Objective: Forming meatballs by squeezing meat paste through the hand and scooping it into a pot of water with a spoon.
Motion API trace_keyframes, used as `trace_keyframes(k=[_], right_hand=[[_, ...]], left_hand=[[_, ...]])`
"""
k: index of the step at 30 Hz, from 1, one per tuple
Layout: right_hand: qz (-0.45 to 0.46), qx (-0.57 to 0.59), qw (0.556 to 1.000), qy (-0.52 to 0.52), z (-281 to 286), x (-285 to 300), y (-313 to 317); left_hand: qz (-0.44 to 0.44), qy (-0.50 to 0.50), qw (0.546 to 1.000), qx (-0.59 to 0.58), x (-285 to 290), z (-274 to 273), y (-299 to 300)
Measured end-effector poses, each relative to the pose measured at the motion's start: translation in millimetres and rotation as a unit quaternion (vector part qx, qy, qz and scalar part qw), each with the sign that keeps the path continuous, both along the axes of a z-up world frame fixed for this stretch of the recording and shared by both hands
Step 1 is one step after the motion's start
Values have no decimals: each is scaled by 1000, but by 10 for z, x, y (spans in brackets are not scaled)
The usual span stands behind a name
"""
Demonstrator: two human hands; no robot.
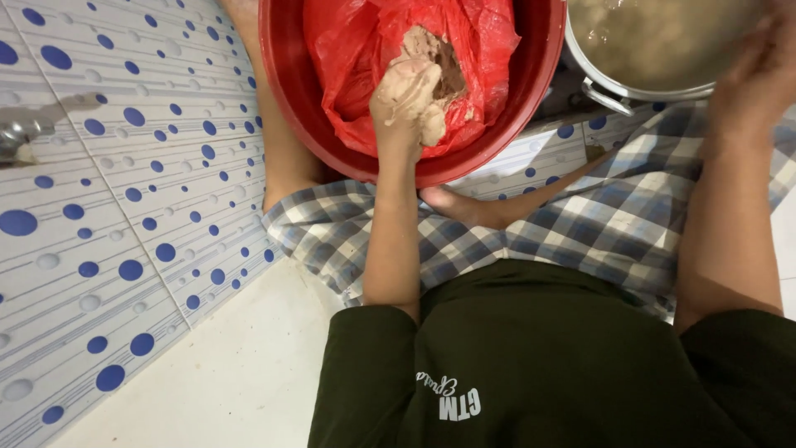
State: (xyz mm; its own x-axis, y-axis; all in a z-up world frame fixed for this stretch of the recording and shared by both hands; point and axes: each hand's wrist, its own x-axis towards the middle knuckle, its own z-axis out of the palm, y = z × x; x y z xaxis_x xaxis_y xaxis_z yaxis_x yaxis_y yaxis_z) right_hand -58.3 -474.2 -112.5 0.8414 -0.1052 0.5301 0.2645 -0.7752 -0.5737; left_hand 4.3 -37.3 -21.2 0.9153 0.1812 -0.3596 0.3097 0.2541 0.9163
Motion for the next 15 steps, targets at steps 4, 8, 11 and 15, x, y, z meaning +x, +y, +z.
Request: trace_keyframes(k=[4,8,11,15], right_hand=[[-22,-29,999,33,144,-44,17],[-12,-336,937,91,-309,-140,-267],[-13,-271,960,75,-390,-160,-302],[-39,-59,997,23,-491,-72,-435]], left_hand=[[3,-60,998,-9,2,-135,29],[-3,-15,999,47,-64,-39,37],[18,-15,1000,13,-94,117,-7],[-2,7,996,91,18,-384,106]])
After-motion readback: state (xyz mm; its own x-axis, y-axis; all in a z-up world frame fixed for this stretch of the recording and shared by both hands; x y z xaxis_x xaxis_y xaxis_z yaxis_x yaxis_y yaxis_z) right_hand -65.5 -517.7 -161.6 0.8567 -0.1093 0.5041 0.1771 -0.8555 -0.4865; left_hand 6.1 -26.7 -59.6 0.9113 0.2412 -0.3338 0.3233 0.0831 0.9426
